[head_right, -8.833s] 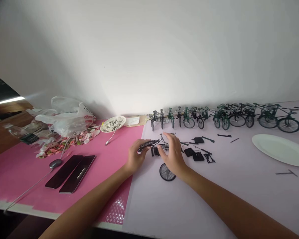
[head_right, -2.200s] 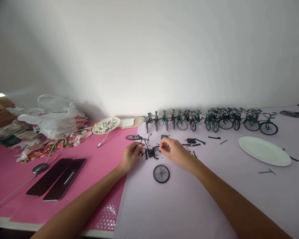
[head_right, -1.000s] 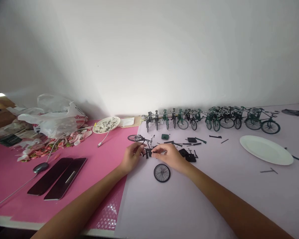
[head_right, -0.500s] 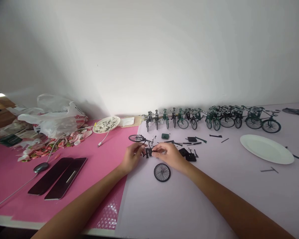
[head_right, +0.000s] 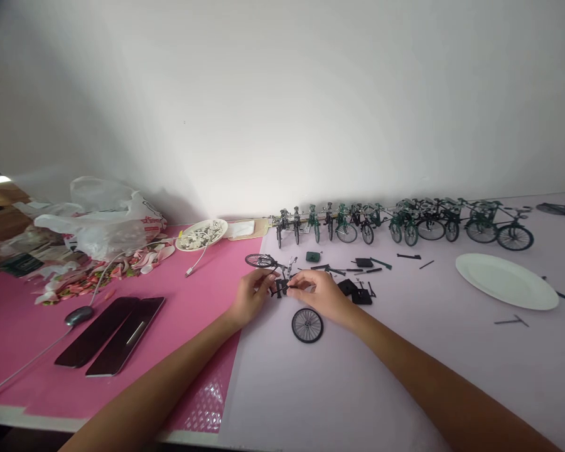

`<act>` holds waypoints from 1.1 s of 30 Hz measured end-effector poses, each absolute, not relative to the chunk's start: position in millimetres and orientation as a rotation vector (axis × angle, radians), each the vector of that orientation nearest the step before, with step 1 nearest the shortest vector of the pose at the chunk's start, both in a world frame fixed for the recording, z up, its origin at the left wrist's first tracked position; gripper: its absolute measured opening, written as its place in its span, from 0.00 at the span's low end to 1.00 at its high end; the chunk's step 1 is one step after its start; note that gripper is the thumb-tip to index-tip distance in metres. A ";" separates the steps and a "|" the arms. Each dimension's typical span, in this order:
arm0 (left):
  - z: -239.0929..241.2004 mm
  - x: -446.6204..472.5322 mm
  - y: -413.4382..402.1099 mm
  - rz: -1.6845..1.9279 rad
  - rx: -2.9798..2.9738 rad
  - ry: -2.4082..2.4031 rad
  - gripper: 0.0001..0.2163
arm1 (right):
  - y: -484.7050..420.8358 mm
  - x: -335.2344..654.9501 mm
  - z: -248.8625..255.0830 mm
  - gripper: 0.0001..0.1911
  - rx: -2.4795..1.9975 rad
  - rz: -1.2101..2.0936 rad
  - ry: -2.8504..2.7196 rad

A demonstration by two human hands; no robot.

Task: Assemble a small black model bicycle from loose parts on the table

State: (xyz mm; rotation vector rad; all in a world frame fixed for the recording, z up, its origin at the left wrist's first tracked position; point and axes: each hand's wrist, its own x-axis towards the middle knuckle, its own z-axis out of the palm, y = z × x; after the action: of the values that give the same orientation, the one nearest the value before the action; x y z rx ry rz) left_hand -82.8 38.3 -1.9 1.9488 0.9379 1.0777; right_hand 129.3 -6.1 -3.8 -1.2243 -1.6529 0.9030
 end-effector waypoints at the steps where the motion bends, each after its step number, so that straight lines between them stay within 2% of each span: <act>1: -1.7 -82.6 38.3 1.076 1.945 0.937 0.18 | -6.6 129.0 -3.1 0.15 -1.225 0.902 -1.652; 26: -5.3 -83.2 40.4 1.030 1.974 0.928 0.17 | -8.8 128.4 -7.2 0.13 -1.165 1.066 -1.671; 33: -7.0 -83.7 42.2 1.018 1.984 0.919 0.17 | -7.7 128.1 -8.7 0.16 -1.157 1.101 -1.664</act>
State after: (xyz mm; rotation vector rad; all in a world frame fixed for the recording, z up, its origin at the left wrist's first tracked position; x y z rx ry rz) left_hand -83.7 42.2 -7.0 1.9839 0.9190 1.0176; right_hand 128.1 -7.7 -8.7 -1.1568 -1.6639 1.1014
